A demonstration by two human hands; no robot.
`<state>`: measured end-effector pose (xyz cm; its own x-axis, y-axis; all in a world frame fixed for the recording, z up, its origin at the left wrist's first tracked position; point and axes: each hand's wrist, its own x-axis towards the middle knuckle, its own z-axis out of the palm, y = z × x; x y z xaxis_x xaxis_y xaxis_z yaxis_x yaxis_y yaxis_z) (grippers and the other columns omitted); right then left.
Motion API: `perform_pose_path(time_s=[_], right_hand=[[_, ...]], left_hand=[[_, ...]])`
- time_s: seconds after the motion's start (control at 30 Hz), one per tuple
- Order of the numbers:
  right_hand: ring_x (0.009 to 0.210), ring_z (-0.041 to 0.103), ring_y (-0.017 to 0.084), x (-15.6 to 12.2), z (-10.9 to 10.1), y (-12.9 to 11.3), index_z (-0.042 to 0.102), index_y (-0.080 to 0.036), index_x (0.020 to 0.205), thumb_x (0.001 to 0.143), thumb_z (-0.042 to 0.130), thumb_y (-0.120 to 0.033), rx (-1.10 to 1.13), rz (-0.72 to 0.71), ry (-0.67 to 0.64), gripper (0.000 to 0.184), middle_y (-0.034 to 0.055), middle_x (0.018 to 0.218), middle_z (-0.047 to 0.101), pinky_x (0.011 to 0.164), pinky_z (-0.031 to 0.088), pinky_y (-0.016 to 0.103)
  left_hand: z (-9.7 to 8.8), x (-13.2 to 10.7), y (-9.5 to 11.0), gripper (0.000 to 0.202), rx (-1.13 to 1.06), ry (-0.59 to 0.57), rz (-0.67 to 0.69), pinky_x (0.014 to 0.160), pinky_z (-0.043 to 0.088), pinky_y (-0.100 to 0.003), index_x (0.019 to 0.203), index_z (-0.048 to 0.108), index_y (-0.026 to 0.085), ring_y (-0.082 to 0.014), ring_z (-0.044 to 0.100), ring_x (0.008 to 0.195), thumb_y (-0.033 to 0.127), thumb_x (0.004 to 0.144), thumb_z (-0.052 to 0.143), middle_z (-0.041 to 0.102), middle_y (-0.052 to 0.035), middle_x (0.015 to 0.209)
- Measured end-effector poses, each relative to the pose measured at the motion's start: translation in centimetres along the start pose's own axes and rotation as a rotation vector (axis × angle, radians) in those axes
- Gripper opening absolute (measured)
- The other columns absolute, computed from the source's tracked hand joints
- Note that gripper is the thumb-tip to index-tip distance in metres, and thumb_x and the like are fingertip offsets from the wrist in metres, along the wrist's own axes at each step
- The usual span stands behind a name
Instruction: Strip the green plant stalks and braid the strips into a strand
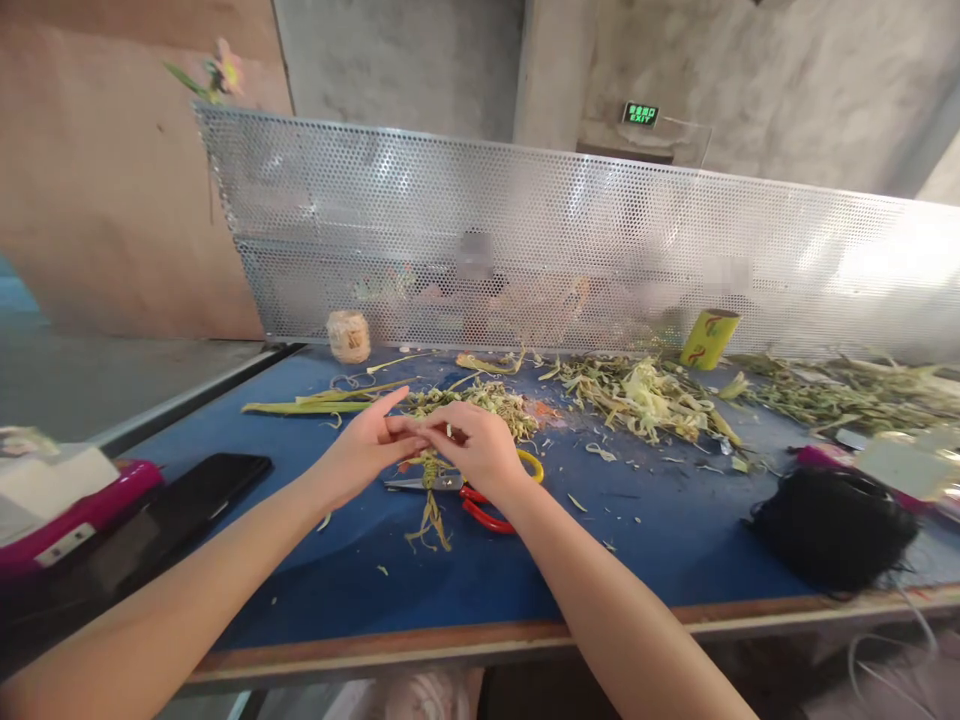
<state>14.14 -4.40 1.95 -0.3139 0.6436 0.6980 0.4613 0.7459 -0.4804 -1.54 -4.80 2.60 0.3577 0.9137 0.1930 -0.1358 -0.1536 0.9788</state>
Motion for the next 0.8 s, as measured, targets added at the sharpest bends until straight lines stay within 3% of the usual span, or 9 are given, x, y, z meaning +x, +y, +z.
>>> perform_pose_path(time_s=[0.07, 0.2, 0.3, 0.4, 0.57, 0.8], right_hand=[[0.061, 0.052, 0.011, 0.2, 0.3, -0.1, 0.059, -0.021, 0.074, 0.074, 0.057, -0.026, 0.19, 0.144, 0.02, 0.005, -0.0001, 0.069, 0.058, 0.054, 0.04, 0.023], [0.055, 0.052, 0.009, 0.3, 0.5, -0.3, 0.056, -0.021, 0.086, 0.065, 0.065, -0.027, 0.533, 0.371, -0.039, 0.023, -0.0013, 0.072, 0.057, 0.043, 0.038, 0.02], [0.059, 0.057, 0.012, 0.3, 0.6, -0.1, 0.057, -0.021, 0.086, 0.064, 0.065, -0.028, 0.663, 0.47, -0.09, 0.024, 0.0009, 0.076, 0.062, 0.037, 0.035, 0.018], [0.062, 0.058, 0.012, 0.2, 0.8, 0.3, 0.06, -0.019, 0.084, 0.063, 0.067, -0.028, 0.673, 0.48, -0.092, 0.024, 0.0016, 0.075, 0.065, 0.04, 0.037, 0.018], [0.046, 0.05, 0.008, 0.2, 1.0, 0.8, 0.063, -0.018, 0.076, 0.062, 0.068, -0.03, 0.623, 0.498, -0.1, 0.019, 0.0006, 0.065, 0.064, 0.04, 0.035, 0.02], [0.04, 0.042, 0.005, 0.3, 0.9, 0.9, 0.061, -0.017, 0.062, 0.054, 0.071, -0.034, 0.566, 0.558, -0.096, 0.022, -0.0024, 0.054, 0.059, 0.04, 0.032, 0.02]], left_hand=[[0.0, 0.0, 0.2, 0.09, 0.001, 0.04, 0.033, 0.046, 0.038, -0.021, 0.136, 0.009, 0.012, -0.0104, 0.053, 0.057, 0.016, 0.066, 0.066, 0.062, -0.002, 0.073], [-0.2, 0.0, 0.4, 0.086, -0.001, 0.09, 0.131, 0.045, 0.039, -0.021, 0.134, 0.014, 0.013, -0.0103, 0.053, 0.054, 0.017, 0.066, 0.065, 0.062, -0.002, 0.073], [-0.2, 0.1, 0.4, 0.081, 0.033, 0.093, 0.177, 0.043, 0.039, -0.021, 0.132, 0.018, 0.013, -0.0109, 0.054, 0.054, 0.015, 0.066, 0.064, 0.062, -0.0022, 0.072], [-0.2, 0.0, 0.5, 0.075, 0.077, 0.123, 0.186, 0.04, 0.037, -0.02, 0.129, 0.022, 0.013, -0.0106, 0.054, 0.052, 0.015, 0.066, 0.064, 0.063, -0.0023, 0.071], [0.0, 0.0, 0.6, 0.065, 0.107, 0.141, 0.156, 0.041, 0.04, -0.021, 0.12, 0.028, 0.013, -0.0116, 0.054, 0.053, 0.017, 0.066, 0.064, 0.062, -0.0017, 0.07], [-0.3, 0.1, 0.4, 0.051, 0.099, 0.136, 0.163, 0.043, 0.042, -0.022, 0.104, 0.034, 0.015, -0.0113, 0.055, 0.052, 0.016, 0.065, 0.066, 0.064, -0.0025, 0.07]])
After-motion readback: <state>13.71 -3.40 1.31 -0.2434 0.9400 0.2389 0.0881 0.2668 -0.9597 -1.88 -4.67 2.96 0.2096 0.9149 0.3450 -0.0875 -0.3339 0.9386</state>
